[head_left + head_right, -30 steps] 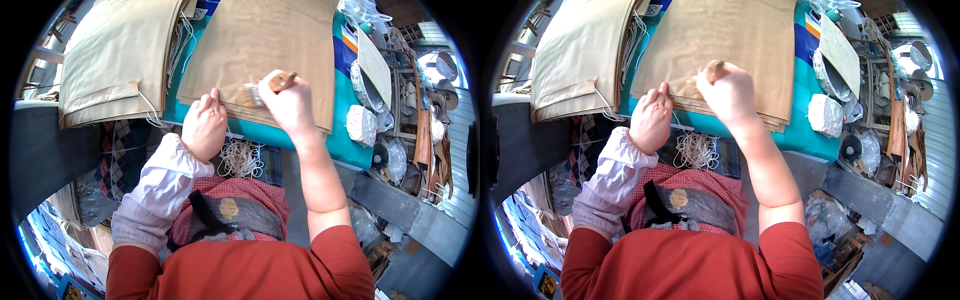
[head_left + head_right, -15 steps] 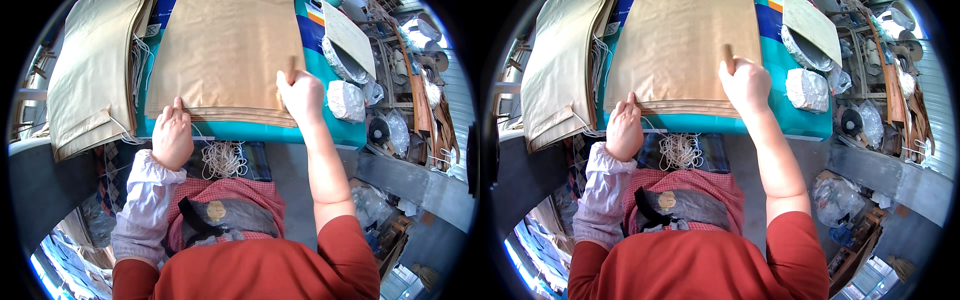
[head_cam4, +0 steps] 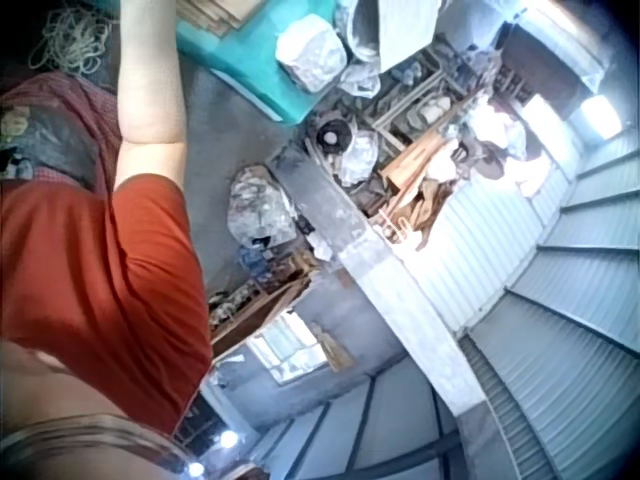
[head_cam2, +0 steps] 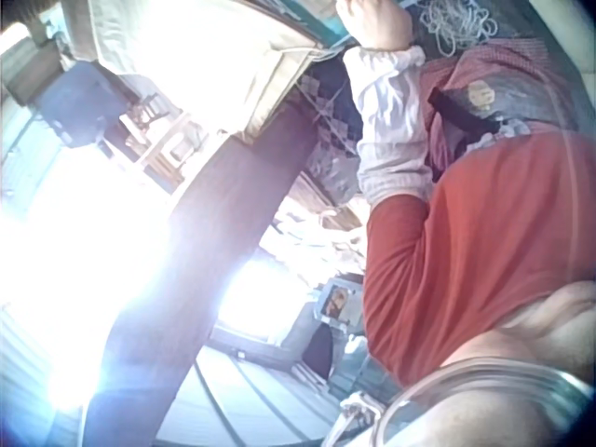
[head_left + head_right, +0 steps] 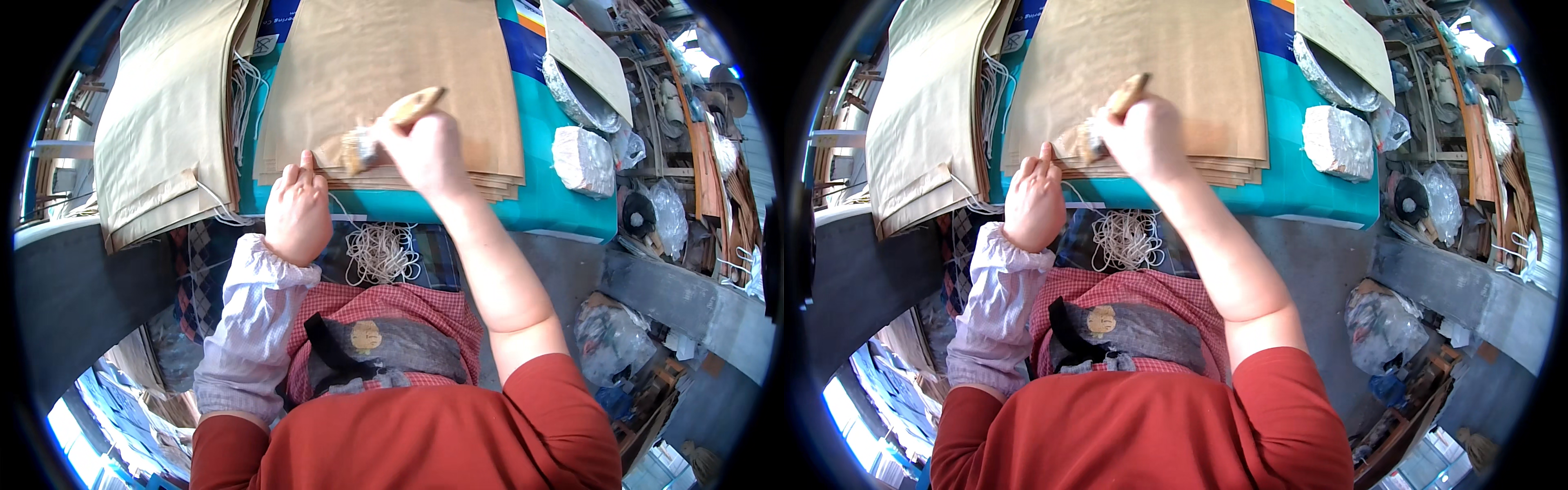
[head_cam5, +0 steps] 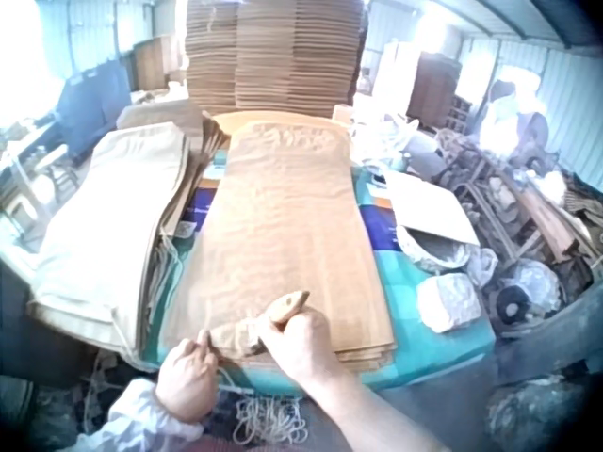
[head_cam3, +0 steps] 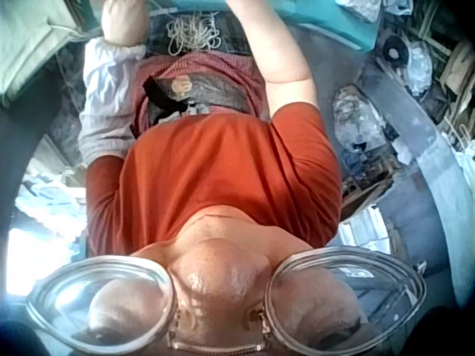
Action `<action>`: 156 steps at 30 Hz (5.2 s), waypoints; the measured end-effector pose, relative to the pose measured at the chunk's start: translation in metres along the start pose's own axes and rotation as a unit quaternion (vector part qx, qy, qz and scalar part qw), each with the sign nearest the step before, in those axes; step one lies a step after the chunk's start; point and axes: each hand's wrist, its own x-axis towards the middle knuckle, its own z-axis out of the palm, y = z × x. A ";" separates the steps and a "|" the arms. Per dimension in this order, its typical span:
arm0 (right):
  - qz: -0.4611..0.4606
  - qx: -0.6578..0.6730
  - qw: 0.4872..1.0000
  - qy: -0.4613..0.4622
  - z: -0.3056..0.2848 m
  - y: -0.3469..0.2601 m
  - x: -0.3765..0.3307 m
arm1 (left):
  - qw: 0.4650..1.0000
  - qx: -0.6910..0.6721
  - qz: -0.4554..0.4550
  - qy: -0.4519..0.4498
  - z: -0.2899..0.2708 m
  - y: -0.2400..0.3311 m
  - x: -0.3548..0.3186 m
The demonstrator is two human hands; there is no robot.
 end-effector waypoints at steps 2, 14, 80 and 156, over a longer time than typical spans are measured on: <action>0.051 -0.090 0.995 -0.004 -0.032 0.006 -0.002 | 1.000 -0.001 -0.004 -0.004 -0.001 -0.001 -0.002; 0.082 -0.173 0.981 0.022 -0.128 0.021 0.004 | 1.000 -0.003 -0.009 0.018 0.006 0.001 -0.001; -0.028 -0.319 0.946 0.058 -0.139 0.074 -0.036 | 0.976 -0.148 0.108 0.119 0.001 -0.043 0.033; -0.023 -0.496 0.868 0.007 -0.192 0.024 -0.061 | 0.933 -0.098 -0.077 0.337 -0.050 -0.133 -0.042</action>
